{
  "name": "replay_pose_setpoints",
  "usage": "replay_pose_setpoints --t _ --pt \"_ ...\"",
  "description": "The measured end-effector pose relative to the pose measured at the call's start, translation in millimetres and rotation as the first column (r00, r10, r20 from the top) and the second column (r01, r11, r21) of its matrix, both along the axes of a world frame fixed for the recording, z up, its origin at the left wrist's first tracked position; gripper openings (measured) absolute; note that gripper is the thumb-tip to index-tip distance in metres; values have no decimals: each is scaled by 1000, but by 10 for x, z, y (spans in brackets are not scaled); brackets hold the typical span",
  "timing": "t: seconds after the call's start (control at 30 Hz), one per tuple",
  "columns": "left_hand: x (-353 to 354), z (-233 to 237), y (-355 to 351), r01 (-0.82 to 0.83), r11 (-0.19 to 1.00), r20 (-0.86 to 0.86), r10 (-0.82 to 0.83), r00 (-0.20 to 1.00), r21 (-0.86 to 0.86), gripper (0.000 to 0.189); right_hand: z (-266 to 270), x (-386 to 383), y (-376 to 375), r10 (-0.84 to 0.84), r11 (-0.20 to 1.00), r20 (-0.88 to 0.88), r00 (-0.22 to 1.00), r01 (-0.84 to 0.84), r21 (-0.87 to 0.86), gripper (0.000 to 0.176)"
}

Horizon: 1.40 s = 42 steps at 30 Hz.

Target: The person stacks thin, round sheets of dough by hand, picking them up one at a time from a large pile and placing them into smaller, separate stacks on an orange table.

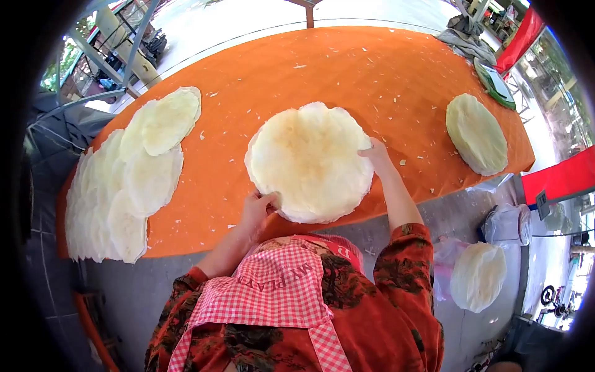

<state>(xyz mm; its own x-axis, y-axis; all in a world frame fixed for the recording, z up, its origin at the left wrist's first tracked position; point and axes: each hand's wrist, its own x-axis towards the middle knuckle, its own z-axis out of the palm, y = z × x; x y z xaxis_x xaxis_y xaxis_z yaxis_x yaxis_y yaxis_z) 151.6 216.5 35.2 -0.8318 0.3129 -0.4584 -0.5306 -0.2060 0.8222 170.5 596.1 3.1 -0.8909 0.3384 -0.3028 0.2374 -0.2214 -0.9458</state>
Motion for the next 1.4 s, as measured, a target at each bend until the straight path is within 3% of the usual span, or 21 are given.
replay_pose_setpoints --t 0.07,0.2,0.33,0.43,0.5,0.53,0.57,0.63,0.67,0.73,0.77,0.83,0.87,0.93,0.97,1.07,1.17,1.2,1.27,1.33,1.4 --pt "23 -197 -65 85 994 100 -78 992 -65 26 -87 41 9 -6 1000 52 999 4 28 46" --pt "36 -153 -97 169 978 264 -131 956 -124 27 -29 -63 79 46 996 110 993 -55 73 44" --pt "37 -136 -57 108 982 144 -86 986 -157 29 209 -69 25 28 999 62 998 -31 40 41" --pt "26 -147 -79 194 967 209 -158 965 -167 31 123 -89 137 47 997 29 998 -49 57 42" --pt "32 -180 -121 221 970 315 -179 932 -101 33 -243 -111 205 0 897 173 985 -76 435 43" --pt "-27 -170 -135 239 969 356 -200 913 -67 34 -171 -131 108 -52 793 220 974 -93 602 44" --pt "-97 -147 -153 265 958 345 -212 914 -113 36 -56 -102 75 -64 746 359 931 -194 637 59" --pt "-160 -115 -233 315 928 345 -234 909 -200 41 168 -17 -178 -214 457 162 963 -48 888 63" --pt "-226 -251 -314 213 891 107 -185 977 -402 47 190 51 -284 -256 280 52 965 23 960 65" --pt "-502 -682 -512 -133 741 -395 -189 899 -658 57 94 199 -366 -340 360 -26 940 156 920 75" --pt "-684 -774 -539 -192 770 -514 -197 835 -608 61 45 247 -409 -382 388 -66 922 224 894 80" --pt "-1000 -888 -497 -293 831 -714 -167 680 -473 70 -408 337 -458 -239 532 -50 970 174 829 78" --pt "-1030 -798 -473 -141 858 -613 -228 756 -493 71 -609 418 -472 -169 597 -40 985 135 791 77" --pt "-1035 -472 -417 173 873 -402 -375 836 -455 74 -666 536 -557 -159 444 157 975 -71 893 79" --pt "-1039 -726 -364 103 830 -448 -395 802 -548 73 -620 461 -534 -169 356 240 956 -168 919 80" --pt "-1103 -548 -442 124 915 -417 -292 861 -384 59 285 243 -1061 -510 232 468 721 -409 883 76" --pt "-1259 -818 -491 5 898 -509 -254 822 -439 32 223 34 -1362 -205 -67 94 974 -109 992 67" --pt "-1295 -935 -460 39 912 -466 -246 850 -409 26 299 -86 -1659 -89 105 144 986 -134 985 69" --pt "-1381 -1112 -403 95 934 -384 -233 894 -345 15 358 -310 -2497 95 266 152 984 -172 949 68" --pt "-1395 -1011 -401 74 924 -414 -239 878 -376 12 290 -475 -3025 225 105 173 959 -201 974 70" --pt "-1399 -859 -432 50 915 -460 -247 853 -400 10 301 -578 -3296 80 56 294 953 -299 953 71"
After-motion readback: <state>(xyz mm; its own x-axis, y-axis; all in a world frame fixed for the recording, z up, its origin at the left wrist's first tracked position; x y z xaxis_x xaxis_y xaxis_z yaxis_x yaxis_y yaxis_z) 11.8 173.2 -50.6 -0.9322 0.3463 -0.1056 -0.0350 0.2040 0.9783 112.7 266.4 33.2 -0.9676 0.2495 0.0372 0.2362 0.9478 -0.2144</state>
